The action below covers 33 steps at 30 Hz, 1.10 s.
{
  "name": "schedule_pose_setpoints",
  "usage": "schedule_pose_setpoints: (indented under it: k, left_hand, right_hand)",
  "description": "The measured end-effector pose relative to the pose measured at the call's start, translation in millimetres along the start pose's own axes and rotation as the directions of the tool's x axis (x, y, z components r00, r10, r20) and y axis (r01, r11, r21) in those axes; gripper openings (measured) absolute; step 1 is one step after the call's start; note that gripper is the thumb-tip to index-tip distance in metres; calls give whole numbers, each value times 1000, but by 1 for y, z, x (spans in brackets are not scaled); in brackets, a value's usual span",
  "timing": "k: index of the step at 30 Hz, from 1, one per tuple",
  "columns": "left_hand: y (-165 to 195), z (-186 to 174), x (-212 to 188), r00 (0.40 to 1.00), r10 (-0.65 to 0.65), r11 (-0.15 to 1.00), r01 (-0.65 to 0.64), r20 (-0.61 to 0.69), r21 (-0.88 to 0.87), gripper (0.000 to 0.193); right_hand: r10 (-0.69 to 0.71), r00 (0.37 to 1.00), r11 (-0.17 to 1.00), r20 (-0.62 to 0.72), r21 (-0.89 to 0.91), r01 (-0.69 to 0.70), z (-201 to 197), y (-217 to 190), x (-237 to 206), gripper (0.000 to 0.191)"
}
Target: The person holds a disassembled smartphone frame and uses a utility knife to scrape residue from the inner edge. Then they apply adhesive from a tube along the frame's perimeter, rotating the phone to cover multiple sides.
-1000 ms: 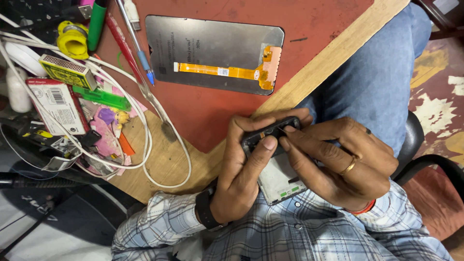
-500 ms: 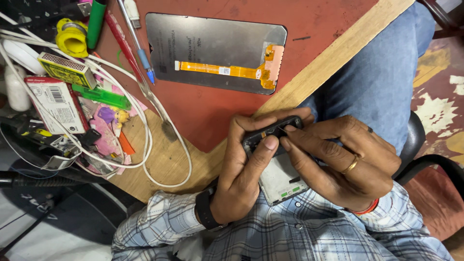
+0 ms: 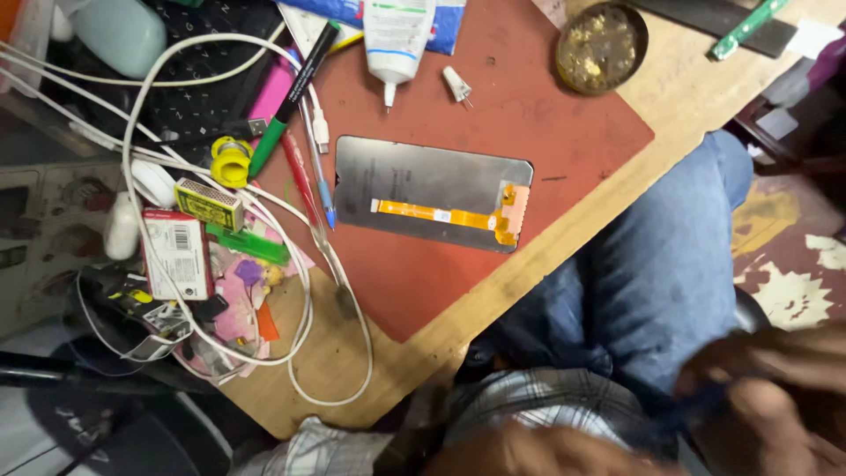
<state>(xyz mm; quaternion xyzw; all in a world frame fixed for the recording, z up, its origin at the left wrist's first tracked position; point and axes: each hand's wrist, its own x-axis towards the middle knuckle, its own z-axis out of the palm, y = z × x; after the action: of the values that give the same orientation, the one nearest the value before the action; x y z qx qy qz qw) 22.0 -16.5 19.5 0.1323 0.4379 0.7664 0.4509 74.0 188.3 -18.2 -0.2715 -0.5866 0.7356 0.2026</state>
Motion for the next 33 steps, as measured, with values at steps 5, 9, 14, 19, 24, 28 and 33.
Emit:
schedule_pose_setpoints:
  k: [5, 9, 14, 19, 24, 28, 33]
  left_hand:
    - [-10, -4, -2, 999, 19, 991, -23, -35, -130, 22]
    - [-5, -12, 4, 984, -21, 991, -3, -177, -133, 21]
    - [-4, -12, 11, 964, -15, 998, 0, -265, -57, 19]
    - [-4, -13, 11, 951, 7, 986, 44, -309, 159, 22]
    - [-3, -13, 13, 950, -26, 997, 48, -310, 63, 24]
    - [-5, -12, 13, 949, -28, 1000, 25, -314, -12, 23]
    - [-6, -17, 14, 968, -12, 993, -19, -251, -120, 20]
  right_hand:
    - [-55, 998, 988, 14, -140, 56, -14, 11, -23, 13]
    - [-125, 990, 980, 73, -146, 134, -16, 42, -26, 14]
    - [-40, 984, 995, 172, -86, 56, -2, 40, -22, 10]
    - [-7, 972, 996, 236, -85, 27, 3, 40, -17, 10]
    - [-2, 968, 998, 250, -63, 19, -1, 49, -19, 8]
    - [-16, 969, 999, 247, -40, 27, 9, 42, -11, 9]
    - [27, 970, 989, 242, -149, 10, 22, 8, 24, 17]
